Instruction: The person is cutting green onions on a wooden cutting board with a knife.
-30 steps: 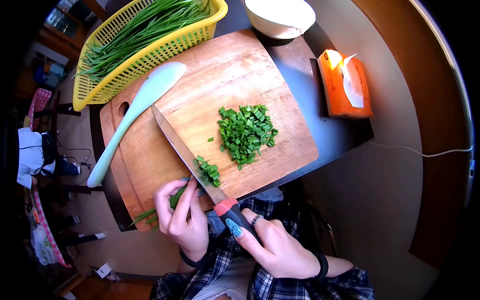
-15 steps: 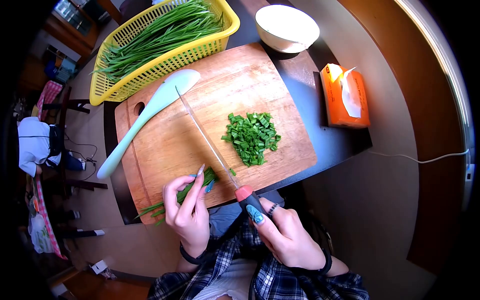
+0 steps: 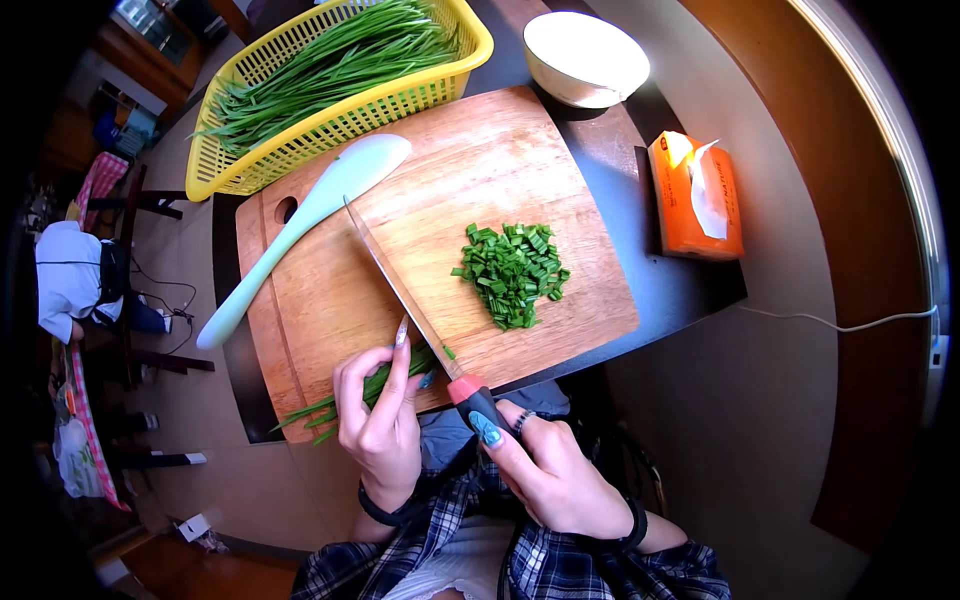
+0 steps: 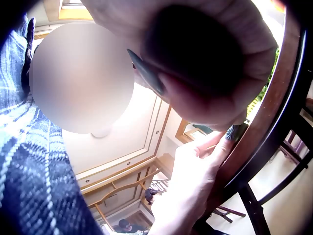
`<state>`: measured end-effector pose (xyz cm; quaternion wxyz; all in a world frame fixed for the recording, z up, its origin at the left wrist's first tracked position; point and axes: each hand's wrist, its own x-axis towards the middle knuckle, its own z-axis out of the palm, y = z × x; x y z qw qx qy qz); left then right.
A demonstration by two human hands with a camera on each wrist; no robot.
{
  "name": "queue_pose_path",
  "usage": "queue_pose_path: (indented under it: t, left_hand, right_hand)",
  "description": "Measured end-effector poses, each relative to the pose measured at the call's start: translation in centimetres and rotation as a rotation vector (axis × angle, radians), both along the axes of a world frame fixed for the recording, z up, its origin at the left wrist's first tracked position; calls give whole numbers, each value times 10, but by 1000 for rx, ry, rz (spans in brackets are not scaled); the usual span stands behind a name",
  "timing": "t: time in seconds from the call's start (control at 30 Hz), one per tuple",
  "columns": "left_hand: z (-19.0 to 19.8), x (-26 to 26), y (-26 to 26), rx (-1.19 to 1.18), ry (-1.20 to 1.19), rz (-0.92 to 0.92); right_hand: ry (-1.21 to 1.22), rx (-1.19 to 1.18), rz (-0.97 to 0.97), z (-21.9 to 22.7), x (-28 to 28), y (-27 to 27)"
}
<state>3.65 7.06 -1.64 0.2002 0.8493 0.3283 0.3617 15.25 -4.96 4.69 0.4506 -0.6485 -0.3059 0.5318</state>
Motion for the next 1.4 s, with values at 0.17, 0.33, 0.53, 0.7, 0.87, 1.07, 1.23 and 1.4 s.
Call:
queue_pose_path:
  t: [0.17,0.33,0.53,0.7,0.87,1.07,1.23,1.4]
  left_hand:
    - [1,2,-3,-56,-16,69]
    - [1,1,0,-74,-9,59]
    - [2,2,0,-54,-16,37]
    - [4,2,0,-62,-7,38]
    - [6,0,2,-77,17,-9]
    - [18,-8,3,-81,127,-108]
    - [22,-10,3,-40,131,-88]
    - [21,-9,4,-49,119,-42]
  right_hand:
    - [233,-160,-101,4,3,-3]
    - [158,-72,-34,5,-1,-12]
    - [178,-74,-1,10,-2,-12]
    - [168,-103,25,10,-1,-10]
    - [166,-108,2,7,-1,-8]
    - [222,-120,-14,6,1,-8]
    - [191,-100,6,6,2,-8]
    - [179,-61,1,6,2,-8]
